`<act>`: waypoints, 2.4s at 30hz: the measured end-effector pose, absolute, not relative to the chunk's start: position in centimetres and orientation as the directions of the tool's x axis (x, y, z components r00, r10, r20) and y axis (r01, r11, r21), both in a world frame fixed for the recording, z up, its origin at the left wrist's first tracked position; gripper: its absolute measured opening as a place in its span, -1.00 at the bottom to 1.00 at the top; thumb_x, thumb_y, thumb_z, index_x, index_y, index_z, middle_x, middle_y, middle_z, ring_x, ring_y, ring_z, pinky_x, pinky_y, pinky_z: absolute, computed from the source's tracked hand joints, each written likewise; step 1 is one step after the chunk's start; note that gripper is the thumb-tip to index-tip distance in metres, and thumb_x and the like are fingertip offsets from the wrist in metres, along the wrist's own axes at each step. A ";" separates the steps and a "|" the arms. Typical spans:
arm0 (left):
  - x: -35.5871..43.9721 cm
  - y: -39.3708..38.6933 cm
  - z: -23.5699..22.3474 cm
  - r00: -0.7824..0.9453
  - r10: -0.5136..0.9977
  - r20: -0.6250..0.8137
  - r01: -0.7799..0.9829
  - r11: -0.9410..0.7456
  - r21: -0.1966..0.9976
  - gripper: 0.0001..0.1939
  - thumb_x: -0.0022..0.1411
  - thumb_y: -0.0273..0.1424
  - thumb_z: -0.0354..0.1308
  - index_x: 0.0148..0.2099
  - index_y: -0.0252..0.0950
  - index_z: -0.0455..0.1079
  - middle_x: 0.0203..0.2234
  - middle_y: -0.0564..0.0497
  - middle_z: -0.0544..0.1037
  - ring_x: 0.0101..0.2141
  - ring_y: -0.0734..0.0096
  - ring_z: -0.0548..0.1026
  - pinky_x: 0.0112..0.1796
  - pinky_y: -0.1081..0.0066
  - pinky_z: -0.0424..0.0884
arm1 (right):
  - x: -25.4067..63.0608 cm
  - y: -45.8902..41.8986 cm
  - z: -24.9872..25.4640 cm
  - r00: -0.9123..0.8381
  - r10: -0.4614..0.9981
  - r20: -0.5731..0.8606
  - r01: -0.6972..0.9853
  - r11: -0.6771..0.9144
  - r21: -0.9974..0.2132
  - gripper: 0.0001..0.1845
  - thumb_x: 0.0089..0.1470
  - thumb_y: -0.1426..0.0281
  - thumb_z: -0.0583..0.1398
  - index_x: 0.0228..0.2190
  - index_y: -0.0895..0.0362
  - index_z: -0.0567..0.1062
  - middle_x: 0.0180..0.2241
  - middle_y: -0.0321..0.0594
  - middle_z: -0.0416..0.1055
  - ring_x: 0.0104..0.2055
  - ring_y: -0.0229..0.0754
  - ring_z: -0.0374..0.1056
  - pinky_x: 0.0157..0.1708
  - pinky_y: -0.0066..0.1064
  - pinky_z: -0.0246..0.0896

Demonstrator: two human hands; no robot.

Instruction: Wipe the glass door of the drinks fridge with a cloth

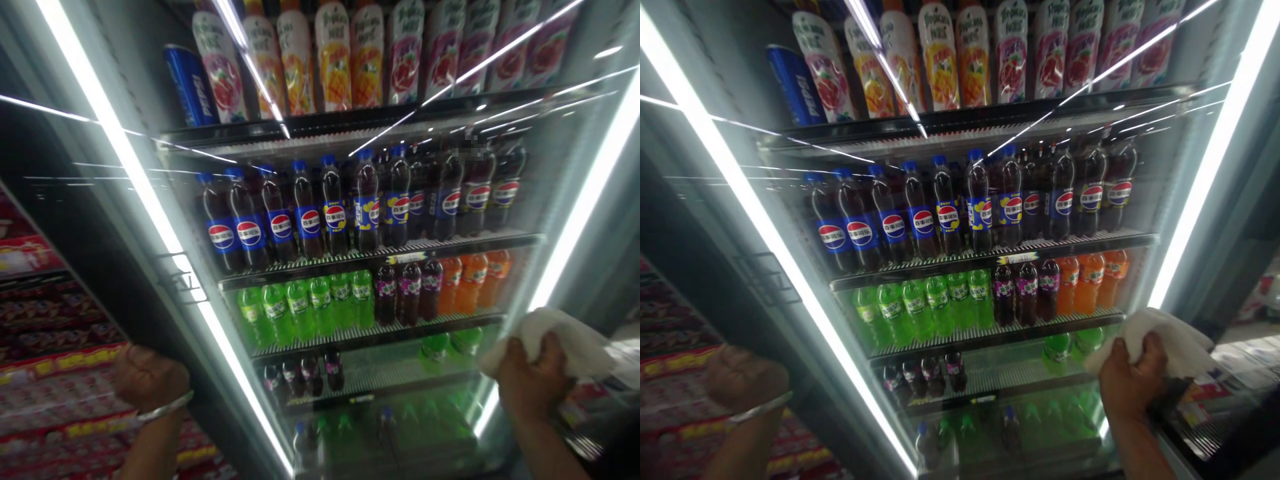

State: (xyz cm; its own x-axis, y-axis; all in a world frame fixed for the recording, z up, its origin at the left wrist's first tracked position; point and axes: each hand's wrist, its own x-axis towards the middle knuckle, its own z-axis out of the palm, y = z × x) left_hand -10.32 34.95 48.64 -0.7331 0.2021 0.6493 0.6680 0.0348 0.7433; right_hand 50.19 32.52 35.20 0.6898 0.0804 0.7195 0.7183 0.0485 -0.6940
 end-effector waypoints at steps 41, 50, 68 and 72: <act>-10.2 35.4 47.6 -0.660 0.145 0.737 0.728 -0.118 0.675 -0.52 0.42 -0.23 -0.25 -0.01 -0.41 0.40 -0.16 -0.36 0.57 -0.10 0.03 0.51 0.01 0.03 0.40 | 24.6 30.1 39.9 -0.131 0.167 0.977 0.750 0.661 -0.013 -0.76 0.33 0.46 0.21 0.02 0.22 0.46 -0.05 0.00 0.42 0.08 -0.01 0.33 0.28 -0.20 0.08; -10.3 35.9 47.1 -0.627 0.081 0.775 0.766 -0.118 0.632 -0.42 0.40 -0.12 -0.27 -0.04 -0.45 0.43 -0.31 -0.24 0.54 -0.22 0.12 0.50 -0.12 0.13 0.43 | 21.1 30.5 39.5 -0.337 0.192 0.922 0.637 0.767 0.073 -0.71 0.31 0.60 0.12 0.03 0.25 0.48 0.02 -0.04 0.43 0.12 -0.10 0.33 0.38 -0.29 -0.07; -10.6 36.4 46.4 -0.597 0.069 0.799 0.784 -0.160 0.599 -0.54 0.42 -0.21 -0.20 -0.06 -0.37 0.46 -0.29 -0.21 0.58 -0.21 0.15 0.52 -0.09 0.14 0.45 | 11.7 31.4 44.0 -0.544 0.012 0.839 0.382 0.894 0.234 -0.57 0.32 0.62 -0.05 0.04 0.20 0.51 0.13 -0.19 0.40 0.24 -0.02 0.20 0.47 -0.17 -0.47; -10.8 36.7 46.1 -0.588 0.061 0.806 0.790 -0.167 0.589 -0.55 0.42 -0.22 -0.19 -0.05 -0.36 0.46 -0.26 -0.23 0.60 -0.19 0.14 0.53 -0.08 0.15 0.46 | 11.1 31.7 45.7 -0.555 0.020 0.832 0.378 0.897 0.230 -0.52 0.34 0.62 -0.10 0.08 0.19 0.49 0.16 -0.22 0.38 0.27 -0.08 0.18 0.47 -0.19 -0.52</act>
State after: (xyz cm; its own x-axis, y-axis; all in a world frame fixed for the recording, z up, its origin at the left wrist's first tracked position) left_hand -10.85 36.74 46.06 -0.5883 0.0607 0.8063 0.7905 -0.1668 0.5893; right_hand 11.07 31.73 45.68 -0.5548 0.0205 0.8318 0.3777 0.8969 0.2299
